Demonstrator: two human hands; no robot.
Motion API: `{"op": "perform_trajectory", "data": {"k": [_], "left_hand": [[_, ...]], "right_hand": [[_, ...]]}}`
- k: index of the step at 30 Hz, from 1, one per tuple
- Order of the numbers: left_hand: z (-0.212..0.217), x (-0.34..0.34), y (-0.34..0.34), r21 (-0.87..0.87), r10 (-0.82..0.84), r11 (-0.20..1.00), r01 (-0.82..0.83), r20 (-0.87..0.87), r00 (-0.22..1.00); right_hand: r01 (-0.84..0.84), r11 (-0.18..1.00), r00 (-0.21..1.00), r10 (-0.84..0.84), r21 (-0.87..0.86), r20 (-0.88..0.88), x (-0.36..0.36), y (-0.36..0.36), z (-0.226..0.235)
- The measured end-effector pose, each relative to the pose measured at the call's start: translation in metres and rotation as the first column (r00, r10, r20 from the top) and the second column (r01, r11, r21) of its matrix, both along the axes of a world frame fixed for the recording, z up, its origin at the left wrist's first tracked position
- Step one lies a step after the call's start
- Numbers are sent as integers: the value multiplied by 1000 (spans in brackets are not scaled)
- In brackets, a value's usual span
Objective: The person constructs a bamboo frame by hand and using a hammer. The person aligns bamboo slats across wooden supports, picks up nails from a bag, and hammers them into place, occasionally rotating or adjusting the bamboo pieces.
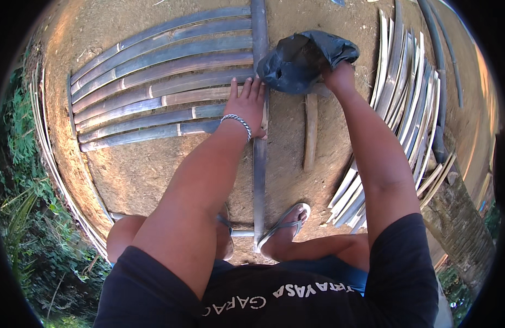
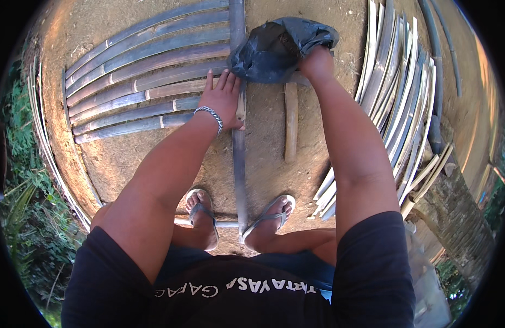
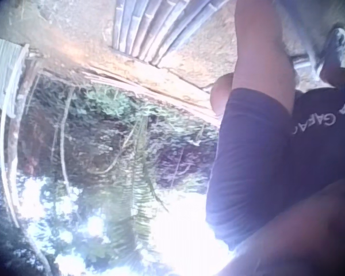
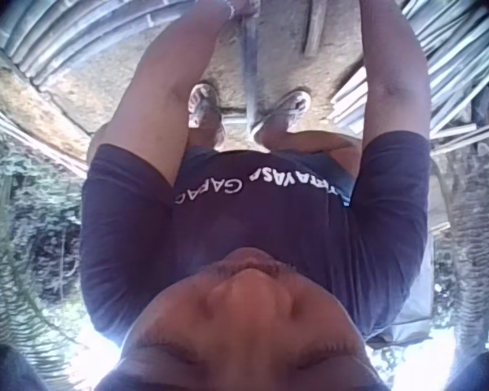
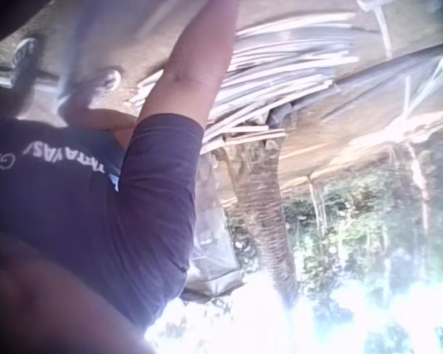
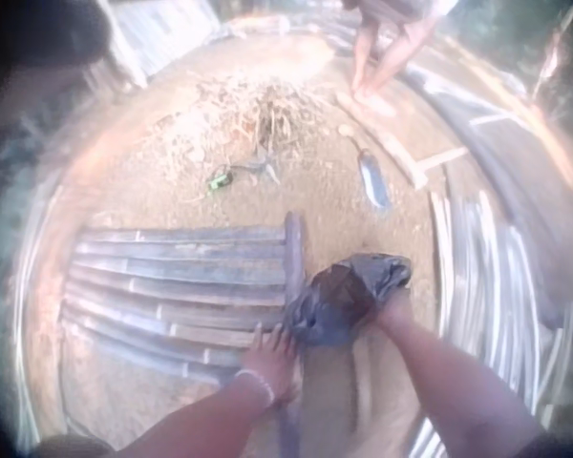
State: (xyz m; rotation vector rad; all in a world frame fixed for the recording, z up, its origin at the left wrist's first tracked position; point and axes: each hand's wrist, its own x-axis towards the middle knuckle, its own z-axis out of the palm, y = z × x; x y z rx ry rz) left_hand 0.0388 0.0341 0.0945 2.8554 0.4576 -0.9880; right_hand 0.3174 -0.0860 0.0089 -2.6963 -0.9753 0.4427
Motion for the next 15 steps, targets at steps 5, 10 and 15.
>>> {"op": "perform_trajectory", "data": {"k": [5,10,15], "left_hand": [[-3,4,-3,-12,-11,1000,12,25,1000],[-6,-1,1,-30,7,1000,-5,69,998],[-4,1,-2,-63,12,998,-5,104,995]], "right_hand": [[61,996,995,-66,66,77,-8,-11,16],[136,986,984,-145,92,106,-34,-6,53],[134,939,977,-179,315,119,-49,-38,68]]}}
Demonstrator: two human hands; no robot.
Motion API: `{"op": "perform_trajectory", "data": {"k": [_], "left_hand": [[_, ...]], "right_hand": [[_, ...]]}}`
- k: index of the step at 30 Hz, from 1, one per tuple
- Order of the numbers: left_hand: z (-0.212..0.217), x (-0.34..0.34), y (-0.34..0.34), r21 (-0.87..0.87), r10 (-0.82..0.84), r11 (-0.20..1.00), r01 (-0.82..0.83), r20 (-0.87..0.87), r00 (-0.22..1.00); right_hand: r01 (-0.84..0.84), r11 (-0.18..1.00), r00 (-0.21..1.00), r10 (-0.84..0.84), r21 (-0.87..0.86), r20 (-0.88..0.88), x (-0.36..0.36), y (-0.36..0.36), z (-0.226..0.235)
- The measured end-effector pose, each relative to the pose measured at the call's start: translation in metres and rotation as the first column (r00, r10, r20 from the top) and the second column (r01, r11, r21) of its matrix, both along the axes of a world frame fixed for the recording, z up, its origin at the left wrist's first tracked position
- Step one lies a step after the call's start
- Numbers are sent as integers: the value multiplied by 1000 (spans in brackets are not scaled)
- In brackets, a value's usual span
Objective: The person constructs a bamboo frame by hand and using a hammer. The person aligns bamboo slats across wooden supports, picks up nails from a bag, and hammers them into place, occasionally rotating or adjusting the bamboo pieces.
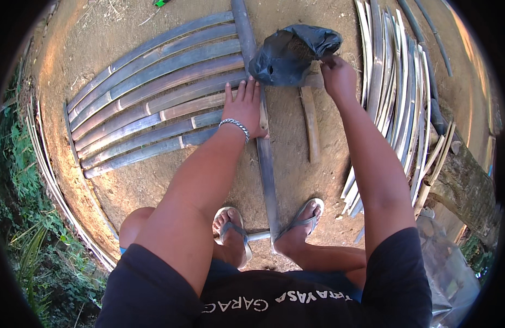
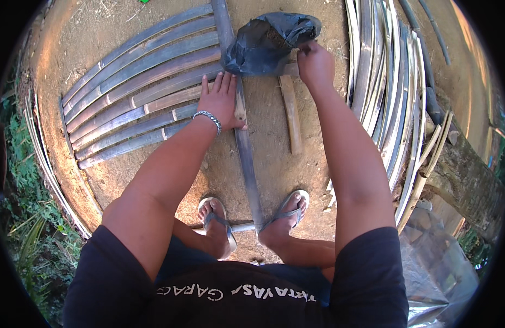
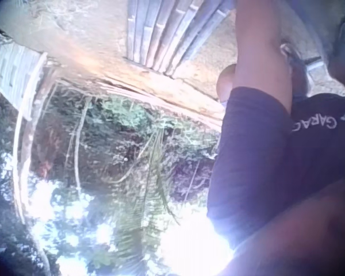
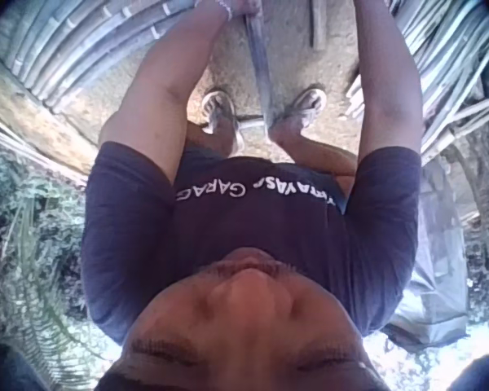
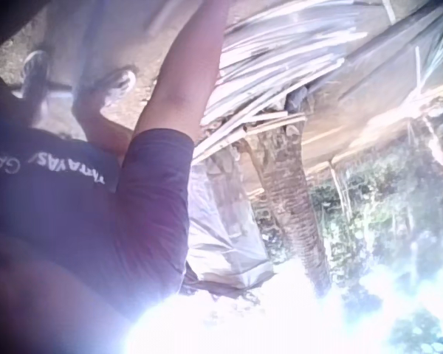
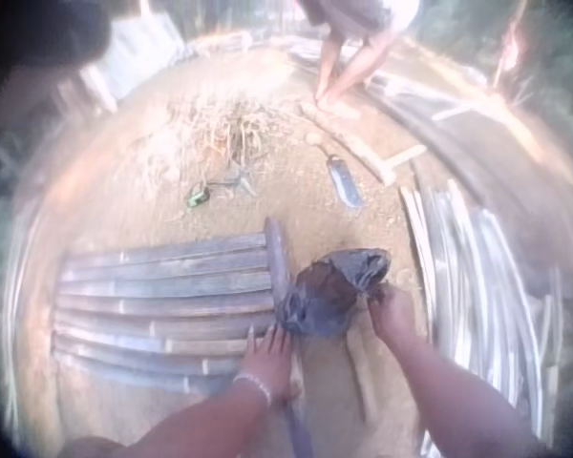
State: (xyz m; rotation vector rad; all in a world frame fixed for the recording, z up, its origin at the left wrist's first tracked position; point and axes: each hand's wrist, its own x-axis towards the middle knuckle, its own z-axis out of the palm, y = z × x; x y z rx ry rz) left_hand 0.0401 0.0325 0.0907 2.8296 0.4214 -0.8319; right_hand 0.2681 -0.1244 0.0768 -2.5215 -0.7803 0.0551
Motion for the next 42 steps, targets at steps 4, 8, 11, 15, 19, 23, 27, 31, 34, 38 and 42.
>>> {"op": "perform_trajectory", "data": {"k": [4,8,11,15,19,23,27,31,34,38,42], "left_hand": [[0,-8,4,-16,25,1000,-25,13,1000],[-6,-19,9,-73,54,996,-46,101,993],[-21,-28,6,-98,94,992,-78,178,980],[-50,-64,-10,-245,324,941,-234,445,835],[-64,-87,-33,-434,483,867,-244,617,622],[-68,-86,-47,-473,510,853,-221,664,547],[-75,-78,-54,-487,567,823,-293,679,465],[-81,-72,-59,-518,616,788,-335,682,394],[-86,-70,-64,-525,633,772,-358,689,354],[-92,-70,-69,-541,657,745,-390,695,291],[-90,-67,-71,-544,660,741,-394,700,274]], "right_hand": [[224,956,942,-164,187,-294,-51,-13,31],[296,922,732,-49,251,-679,-102,-37,18],[368,886,479,78,281,-874,-141,-37,7],[416,868,287,159,273,-945,-178,-25,-17],[394,872,321,165,290,-933,-193,-15,-33],[165,970,587,48,178,-809,-196,-7,-41],[127,969,656,79,212,-750,-197,-1,-36],[180,951,629,87,253,-772,-193,-1,-44],[121,959,667,113,257,-736,-192,-1,-46],[93,962,661,133,257,-738,-191,0,-44],[128,949,629,146,287,-764,-189,-3,-49]]}}
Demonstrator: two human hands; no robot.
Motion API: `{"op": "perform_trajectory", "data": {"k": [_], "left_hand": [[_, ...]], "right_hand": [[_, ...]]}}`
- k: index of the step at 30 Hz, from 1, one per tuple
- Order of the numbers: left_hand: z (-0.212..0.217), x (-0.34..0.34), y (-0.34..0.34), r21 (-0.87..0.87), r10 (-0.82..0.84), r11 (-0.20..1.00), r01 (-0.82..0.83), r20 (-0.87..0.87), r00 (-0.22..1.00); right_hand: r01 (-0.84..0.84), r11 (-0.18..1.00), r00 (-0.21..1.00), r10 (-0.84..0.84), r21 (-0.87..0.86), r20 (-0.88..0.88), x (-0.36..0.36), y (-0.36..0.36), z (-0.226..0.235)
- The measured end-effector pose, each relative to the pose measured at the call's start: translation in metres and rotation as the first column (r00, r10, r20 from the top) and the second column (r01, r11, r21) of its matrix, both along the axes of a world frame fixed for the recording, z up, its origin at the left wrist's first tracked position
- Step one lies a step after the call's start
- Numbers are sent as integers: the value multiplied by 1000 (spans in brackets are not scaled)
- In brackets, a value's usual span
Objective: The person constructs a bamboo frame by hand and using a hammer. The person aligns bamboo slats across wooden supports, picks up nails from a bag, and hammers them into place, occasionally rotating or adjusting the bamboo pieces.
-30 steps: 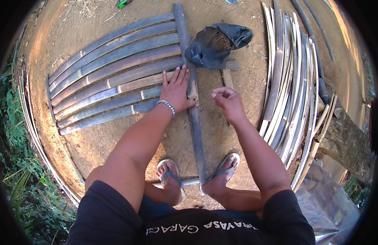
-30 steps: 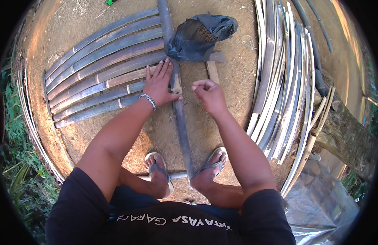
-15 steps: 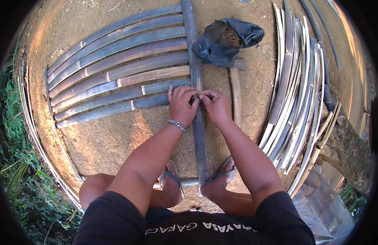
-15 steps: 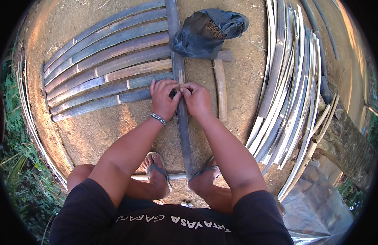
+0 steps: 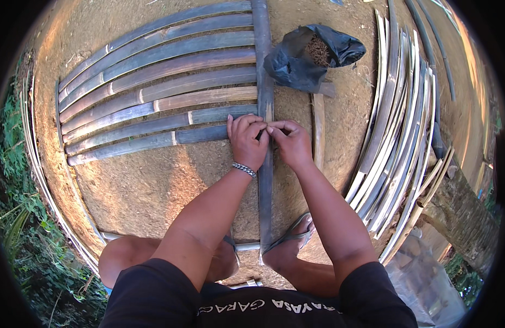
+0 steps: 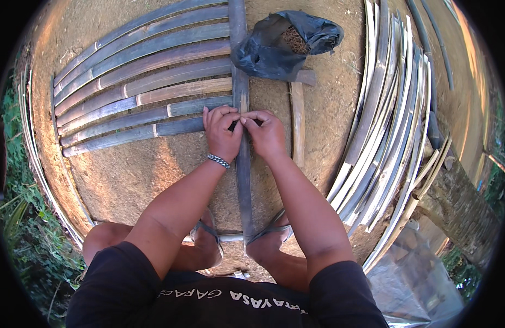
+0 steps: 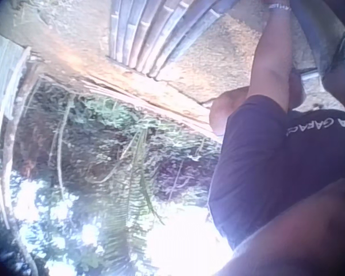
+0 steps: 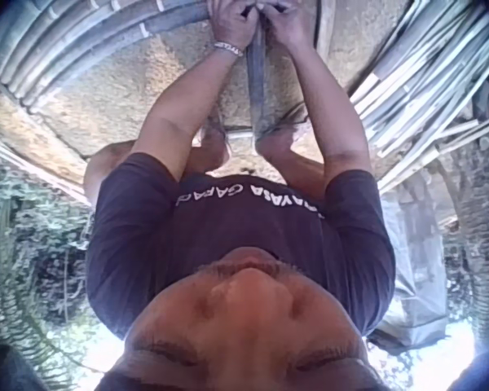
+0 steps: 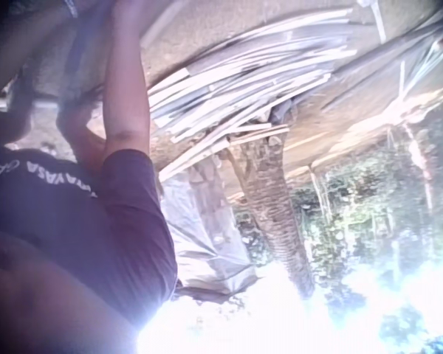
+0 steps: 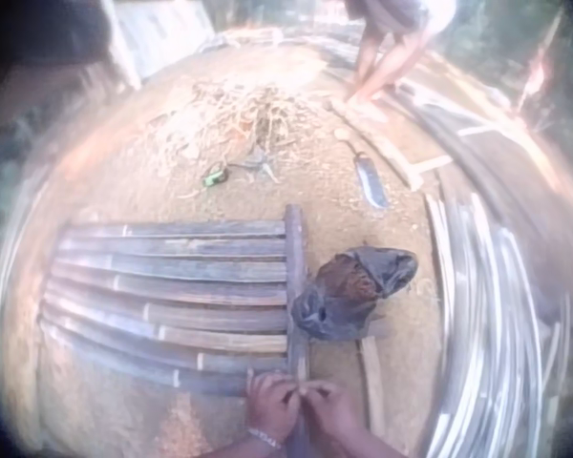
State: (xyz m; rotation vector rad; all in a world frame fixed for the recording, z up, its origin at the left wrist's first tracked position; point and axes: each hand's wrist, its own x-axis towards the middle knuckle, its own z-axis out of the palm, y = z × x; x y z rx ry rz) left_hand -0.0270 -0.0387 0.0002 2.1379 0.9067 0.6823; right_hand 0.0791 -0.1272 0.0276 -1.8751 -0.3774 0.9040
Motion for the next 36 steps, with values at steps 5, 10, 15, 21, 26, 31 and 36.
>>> {"op": "perform_trajectory", "data": {"k": [5,10,15,21,26,31,36], "left_hand": [[0,-1,0,-7,-7,1000,7,10,1000],[-6,-3,1,-14,-5,1000,5,28,1000],[-4,-9,6,-44,-72,996,74,54,996],[-5,-15,7,-66,-70,995,74,65,995],[-5,-14,5,-77,-56,995,63,84,995],[0,-12,7,-84,-51,995,55,55,997],[1,-9,8,-59,-58,996,60,41,997]], "right_hand": [[81,997,996,-81,-8,-39,-8,-3,0],[42,999,982,-36,-27,184,-15,0,3],[113,994,993,-113,-4,45,-14,-3,-4],[129,991,989,-131,-35,-73,-14,0,3],[162,987,979,-162,-8,-125,-15,1,3],[147,989,987,-149,-23,-60,-16,-1,-3],[99,993,990,-92,-63,105,-17,0,0]]}}
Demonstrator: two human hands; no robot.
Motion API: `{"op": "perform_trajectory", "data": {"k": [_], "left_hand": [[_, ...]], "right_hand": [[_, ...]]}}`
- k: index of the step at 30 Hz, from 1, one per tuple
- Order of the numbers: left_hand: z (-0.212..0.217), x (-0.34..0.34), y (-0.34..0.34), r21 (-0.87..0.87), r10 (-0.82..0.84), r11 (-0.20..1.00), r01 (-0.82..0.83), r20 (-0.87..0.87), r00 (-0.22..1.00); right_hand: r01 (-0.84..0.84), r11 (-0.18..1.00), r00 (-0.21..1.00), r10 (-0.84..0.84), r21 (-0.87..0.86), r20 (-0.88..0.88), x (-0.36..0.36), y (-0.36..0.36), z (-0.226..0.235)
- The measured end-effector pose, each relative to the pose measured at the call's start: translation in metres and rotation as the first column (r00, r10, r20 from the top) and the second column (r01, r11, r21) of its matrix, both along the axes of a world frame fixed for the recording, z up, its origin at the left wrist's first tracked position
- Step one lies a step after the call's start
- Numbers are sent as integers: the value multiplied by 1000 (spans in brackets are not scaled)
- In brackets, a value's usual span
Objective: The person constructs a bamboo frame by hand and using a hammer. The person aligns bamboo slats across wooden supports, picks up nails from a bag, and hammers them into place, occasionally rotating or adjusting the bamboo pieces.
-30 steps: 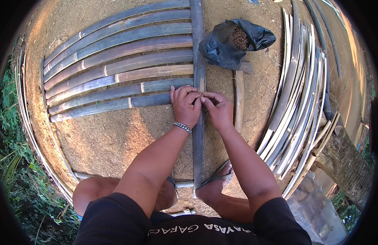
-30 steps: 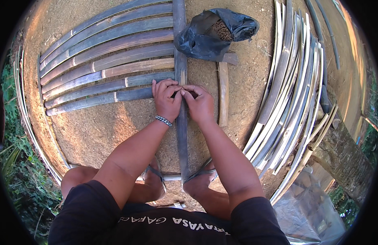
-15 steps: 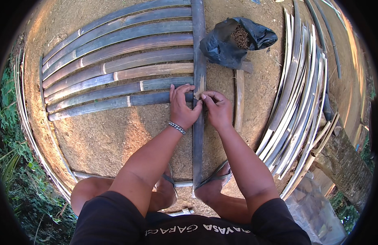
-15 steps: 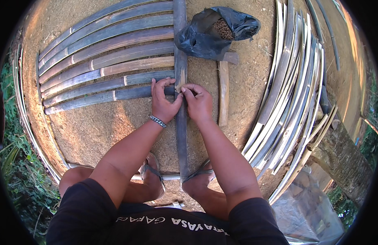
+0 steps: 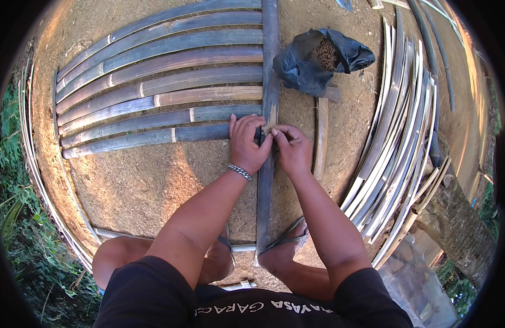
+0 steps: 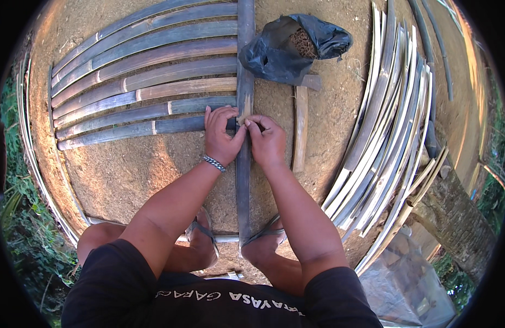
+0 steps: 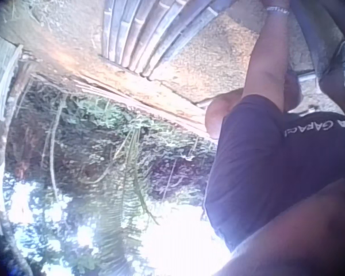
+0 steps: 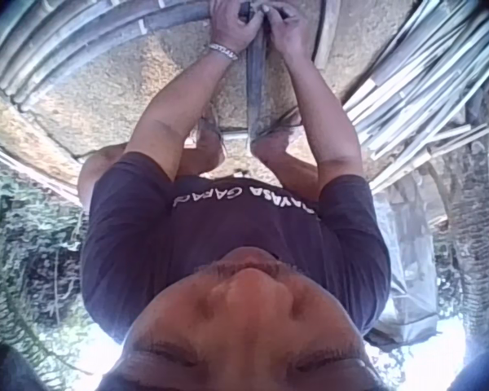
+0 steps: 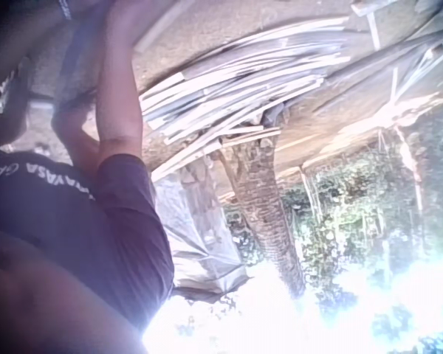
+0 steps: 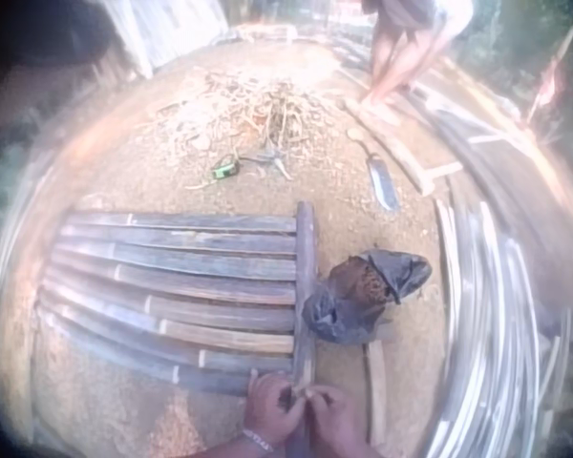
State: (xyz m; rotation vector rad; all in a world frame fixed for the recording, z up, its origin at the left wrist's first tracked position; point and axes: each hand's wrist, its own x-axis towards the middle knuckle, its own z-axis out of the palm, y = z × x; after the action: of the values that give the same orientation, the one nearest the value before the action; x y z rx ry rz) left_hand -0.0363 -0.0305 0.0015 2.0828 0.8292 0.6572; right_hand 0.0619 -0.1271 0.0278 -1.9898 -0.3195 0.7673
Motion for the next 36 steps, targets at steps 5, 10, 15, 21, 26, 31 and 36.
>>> {"op": "perform_trajectory", "data": {"k": [5,10,15,21,26,31,36], "left_hand": [[0,3,-2,10,15,1000,-15,-10,1000],[-2,6,-5,-12,51,999,-51,-18,999],[-4,7,-6,-11,53,999,-53,-5,999],[-4,5,-5,-60,63,996,-62,7,998],[-6,5,-6,-49,52,998,-50,24,998],[-4,7,-6,-50,53,997,-52,8,999],[-5,7,-7,-48,57,997,-56,11,998]], "right_hand": [[-60,998,993,59,5,107,2,3,5],[-75,997,993,75,-5,87,7,5,9],[13,999,998,-16,35,68,5,-1,10],[179,959,862,-44,-222,506,9,-51,10],[224,857,825,87,-464,558,11,-96,1],[177,867,880,72,-466,469,12,-102,-4],[55,840,932,150,-539,330,27,-95,10]]}}
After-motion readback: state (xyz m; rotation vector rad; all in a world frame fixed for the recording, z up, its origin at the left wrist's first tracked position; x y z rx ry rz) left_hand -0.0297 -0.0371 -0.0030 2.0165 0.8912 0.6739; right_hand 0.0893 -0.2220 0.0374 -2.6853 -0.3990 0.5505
